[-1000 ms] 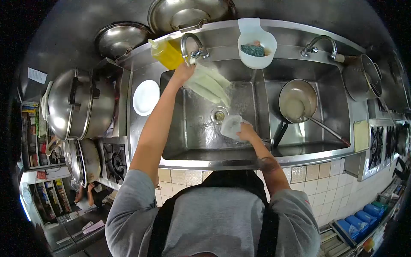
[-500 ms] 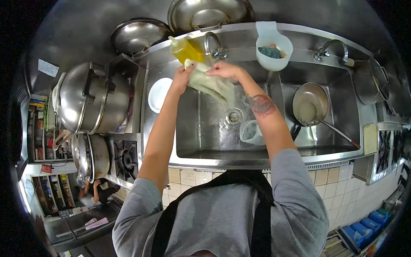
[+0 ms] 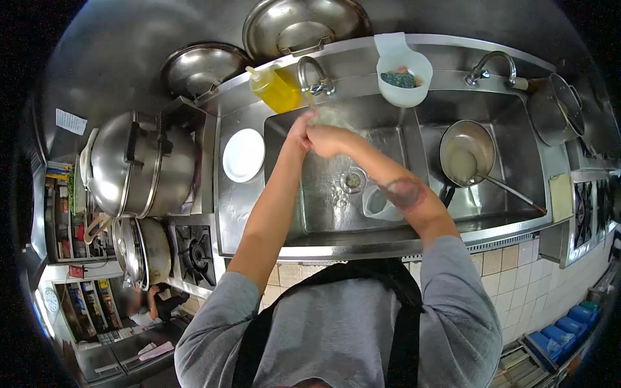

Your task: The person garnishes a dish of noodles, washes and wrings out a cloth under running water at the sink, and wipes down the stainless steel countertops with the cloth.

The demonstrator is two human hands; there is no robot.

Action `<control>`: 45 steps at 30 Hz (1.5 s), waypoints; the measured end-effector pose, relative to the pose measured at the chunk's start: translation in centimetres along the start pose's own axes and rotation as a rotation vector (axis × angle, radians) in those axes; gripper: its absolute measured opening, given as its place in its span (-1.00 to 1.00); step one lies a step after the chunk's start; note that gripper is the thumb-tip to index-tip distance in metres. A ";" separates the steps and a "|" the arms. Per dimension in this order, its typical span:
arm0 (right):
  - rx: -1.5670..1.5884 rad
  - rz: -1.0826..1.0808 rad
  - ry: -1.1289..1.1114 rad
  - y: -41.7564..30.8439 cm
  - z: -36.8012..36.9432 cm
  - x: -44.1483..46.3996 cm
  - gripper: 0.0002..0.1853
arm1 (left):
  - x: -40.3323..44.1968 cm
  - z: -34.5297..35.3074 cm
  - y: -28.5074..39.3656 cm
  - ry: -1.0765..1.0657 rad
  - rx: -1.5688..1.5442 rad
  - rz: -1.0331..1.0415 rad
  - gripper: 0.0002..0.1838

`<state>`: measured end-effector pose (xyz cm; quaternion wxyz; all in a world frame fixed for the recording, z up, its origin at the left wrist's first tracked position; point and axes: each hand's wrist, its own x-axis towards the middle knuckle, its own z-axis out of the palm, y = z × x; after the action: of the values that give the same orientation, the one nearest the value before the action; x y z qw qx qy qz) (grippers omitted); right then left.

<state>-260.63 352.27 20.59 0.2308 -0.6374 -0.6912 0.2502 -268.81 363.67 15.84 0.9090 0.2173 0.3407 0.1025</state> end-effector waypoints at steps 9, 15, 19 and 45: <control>0.108 0.334 0.271 7.8 -5.9 -5.5 -0.41 | -0.1 3.5 1.9 0.278 1.265 0.474 -0.64; 0.149 0.008 0.445 10.0 -0.9 -0.7 -0.21 | -1.8 3.9 4.8 0.093 0.929 0.259 -0.63; 0.146 0.122 -0.014 8.3 0.0 1.9 -0.35 | -5.3 4.5 5.3 -0.041 0.648 0.274 -0.58; 0.879 0.128 0.412 5.2 -1.1 3.0 -0.49 | -4.1 2.4 0.5 -0.269 0.322 0.007 -0.28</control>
<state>-256.21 355.64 18.13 0.5941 -0.5571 -0.4196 0.4008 -270.29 361.92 20.06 0.8995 0.3725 0.2276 0.0200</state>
